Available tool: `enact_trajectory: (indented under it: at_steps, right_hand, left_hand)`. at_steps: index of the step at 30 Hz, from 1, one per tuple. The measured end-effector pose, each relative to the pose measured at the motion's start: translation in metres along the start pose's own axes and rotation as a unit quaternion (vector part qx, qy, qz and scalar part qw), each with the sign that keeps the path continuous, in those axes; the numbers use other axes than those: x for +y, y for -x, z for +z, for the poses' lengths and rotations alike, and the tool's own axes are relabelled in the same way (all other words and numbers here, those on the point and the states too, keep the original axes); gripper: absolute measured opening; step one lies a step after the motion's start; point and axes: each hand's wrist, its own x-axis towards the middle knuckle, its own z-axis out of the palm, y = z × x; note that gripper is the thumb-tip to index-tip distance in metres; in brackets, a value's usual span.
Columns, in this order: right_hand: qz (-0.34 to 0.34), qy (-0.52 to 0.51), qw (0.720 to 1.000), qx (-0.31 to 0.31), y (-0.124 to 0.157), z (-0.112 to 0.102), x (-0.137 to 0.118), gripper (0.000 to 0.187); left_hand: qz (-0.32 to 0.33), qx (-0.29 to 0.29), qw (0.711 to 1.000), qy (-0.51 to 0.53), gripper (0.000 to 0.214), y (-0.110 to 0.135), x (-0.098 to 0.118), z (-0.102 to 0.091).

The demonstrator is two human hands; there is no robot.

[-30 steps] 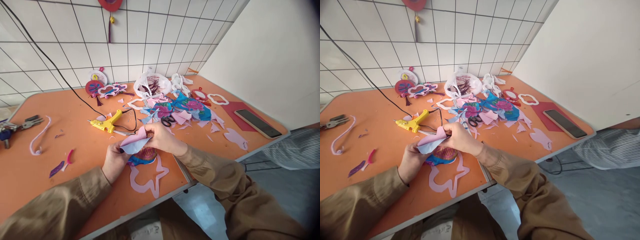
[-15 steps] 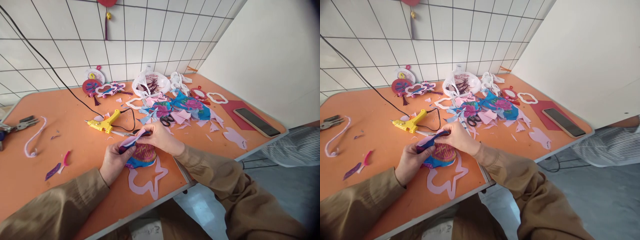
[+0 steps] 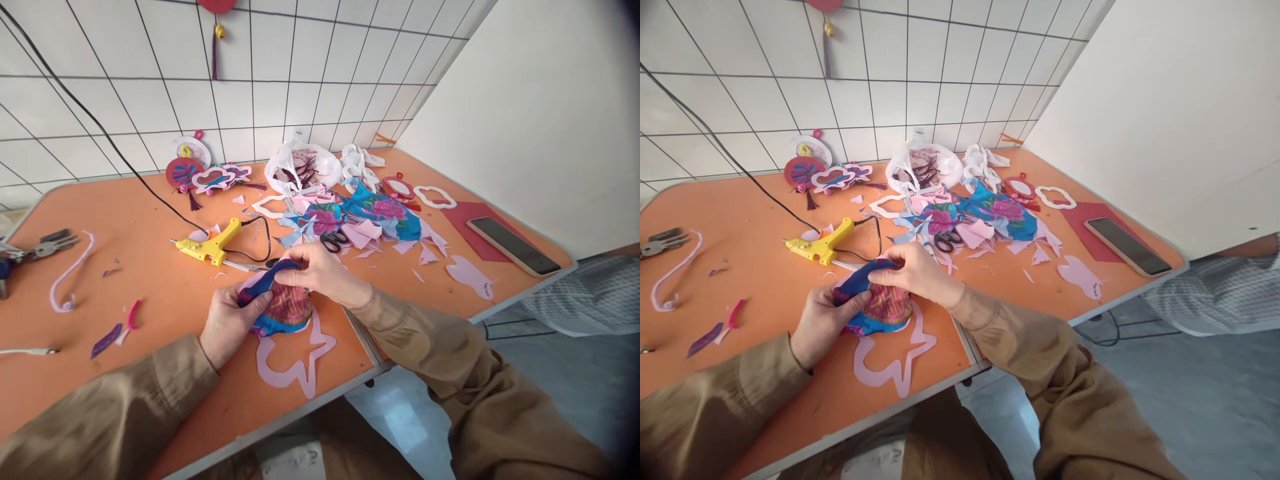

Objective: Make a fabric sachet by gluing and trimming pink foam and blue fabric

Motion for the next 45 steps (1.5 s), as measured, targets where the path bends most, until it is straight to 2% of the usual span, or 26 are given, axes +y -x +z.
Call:
enact_trajectory:
  at_steps: [5, 8, 11, 16, 21, 26, 30, 36, 39, 42, 45]
  right_hand:
    - [0.019, 0.028, 0.999, 0.01, 0.0, 0.0, 0.0, 0.038]
    - [0.009, -0.024, 1.0, -0.003, -0.001, 0.0, 0.003, 0.047]
    - [-0.012, -0.061, 0.998, -0.015, -0.002, -0.001, 0.006, 0.048]
    - [-0.011, 0.009, 1.0, 0.019, -0.004, 0.0, 0.011, 0.041]
    - [-0.032, -0.061, 0.998, -0.009, -0.003, 0.0, 0.011, 0.048]
    - [-0.01, 0.01, 1.0, 0.005, -0.001, 0.0, 0.01, 0.044]
    - [-0.004, -0.028, 0.999, -0.019, -0.001, -0.001, 0.01, 0.042]
    - [0.003, 0.006, 1.0, -0.02, 0.0, -0.003, 0.009, 0.037]
    - [0.0, -0.027, 0.998, -0.051, -0.001, -0.005, 0.012, 0.037]
    - [0.0, 0.016, 0.997, -0.08, -0.003, -0.006, 0.014, 0.038]
    - [0.004, 0.05, 0.997, -0.062, -0.004, -0.006, 0.016, 0.036]
  left_hand:
    - [-0.01, 0.002, 1.0, 0.0, 0.026, 0.0, 0.002, 0.0]
    - [-0.011, 0.005, 1.0, 0.0, 0.029, 0.0, 0.004, 0.001]
    - [-0.009, 0.005, 1.0, 0.002, 0.031, 0.001, 0.005, 0.001]
    - [-0.017, -0.005, 1.0, 0.009, 0.032, 0.001, 0.004, 0.0]
    - [-0.011, -0.01, 1.0, 0.008, 0.031, 0.0, 0.003, 0.0]
    - [-0.021, -0.007, 1.0, 0.012, 0.033, -0.001, 0.004, -0.001]
    - [-0.013, -0.004, 1.0, 0.016, 0.03, -0.002, 0.003, -0.002]
    - [-0.033, -0.02, 0.999, 0.015, 0.033, -0.001, 0.002, -0.002]
    - [-0.021, -0.01, 0.999, 0.033, 0.032, -0.002, 0.001, -0.002]
    - [-0.023, -0.007, 0.998, 0.058, 0.033, -0.002, 0.001, -0.003]
    - [-0.031, -0.007, 0.996, 0.081, 0.036, -0.003, 0.001, -0.005]
